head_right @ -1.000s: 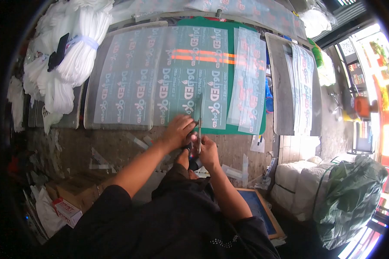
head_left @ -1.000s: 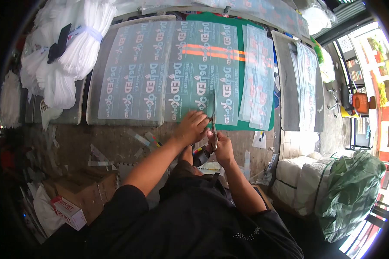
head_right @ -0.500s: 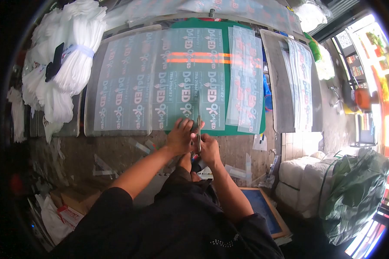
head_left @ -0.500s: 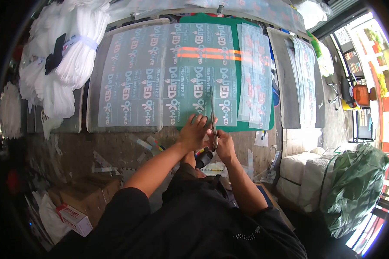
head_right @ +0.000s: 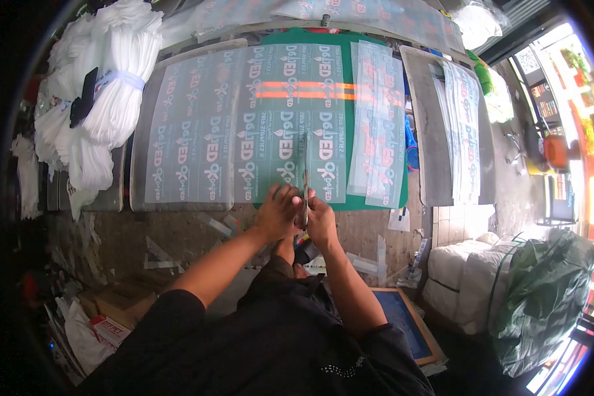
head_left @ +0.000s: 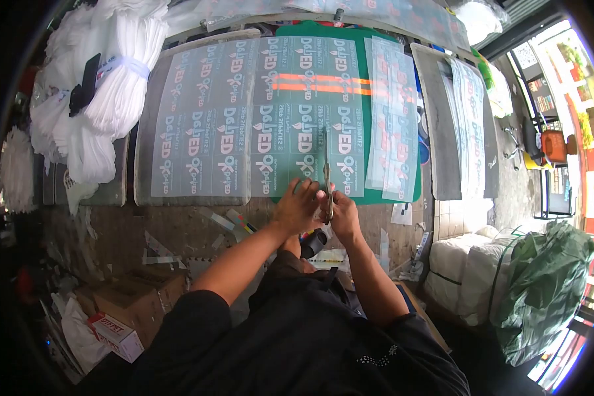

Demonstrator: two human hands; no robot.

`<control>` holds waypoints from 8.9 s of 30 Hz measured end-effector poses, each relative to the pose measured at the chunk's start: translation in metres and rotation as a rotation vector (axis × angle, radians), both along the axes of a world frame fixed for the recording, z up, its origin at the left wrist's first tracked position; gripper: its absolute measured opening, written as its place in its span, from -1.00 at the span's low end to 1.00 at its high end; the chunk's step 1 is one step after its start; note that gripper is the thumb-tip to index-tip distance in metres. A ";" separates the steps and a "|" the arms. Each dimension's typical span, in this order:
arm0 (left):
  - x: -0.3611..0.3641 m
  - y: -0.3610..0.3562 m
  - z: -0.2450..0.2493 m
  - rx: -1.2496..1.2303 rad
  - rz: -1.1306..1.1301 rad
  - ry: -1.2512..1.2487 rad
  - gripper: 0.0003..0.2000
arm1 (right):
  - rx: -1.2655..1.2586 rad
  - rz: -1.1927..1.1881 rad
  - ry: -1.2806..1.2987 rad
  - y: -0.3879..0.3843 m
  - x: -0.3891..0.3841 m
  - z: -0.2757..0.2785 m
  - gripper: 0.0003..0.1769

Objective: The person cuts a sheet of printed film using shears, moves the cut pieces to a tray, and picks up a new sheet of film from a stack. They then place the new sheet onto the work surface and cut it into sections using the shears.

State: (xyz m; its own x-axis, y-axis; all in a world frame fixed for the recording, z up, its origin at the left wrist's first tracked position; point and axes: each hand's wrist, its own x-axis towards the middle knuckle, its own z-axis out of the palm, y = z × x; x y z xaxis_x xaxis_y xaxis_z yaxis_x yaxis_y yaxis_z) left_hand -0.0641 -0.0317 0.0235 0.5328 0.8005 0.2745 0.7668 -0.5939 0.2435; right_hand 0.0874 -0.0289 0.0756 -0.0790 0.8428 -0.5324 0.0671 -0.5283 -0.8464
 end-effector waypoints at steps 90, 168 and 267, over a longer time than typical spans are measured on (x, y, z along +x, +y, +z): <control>0.003 0.015 0.005 -0.056 0.031 0.030 -0.33 | 0.137 0.021 0.031 0.255 -0.031 -0.017 -0.46; -0.094 -0.121 0.090 -0.409 0.668 -0.444 -0.61 | 1.351 0.362 0.344 0.146 0.019 0.268 -0.64; 0.242 0.029 0.034 -0.448 0.151 0.416 -0.28 | 0.663 0.223 -0.780 0.145 0.386 -0.033 -0.50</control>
State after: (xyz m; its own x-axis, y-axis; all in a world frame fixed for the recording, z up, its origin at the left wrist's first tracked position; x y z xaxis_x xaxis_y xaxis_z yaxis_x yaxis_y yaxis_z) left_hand 0.1777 -0.0031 0.0578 0.3951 0.8646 -0.3104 0.9183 -0.3812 0.1070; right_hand 0.4733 0.1157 0.0423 -0.1016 0.9930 0.0610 0.7577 0.1170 -0.6420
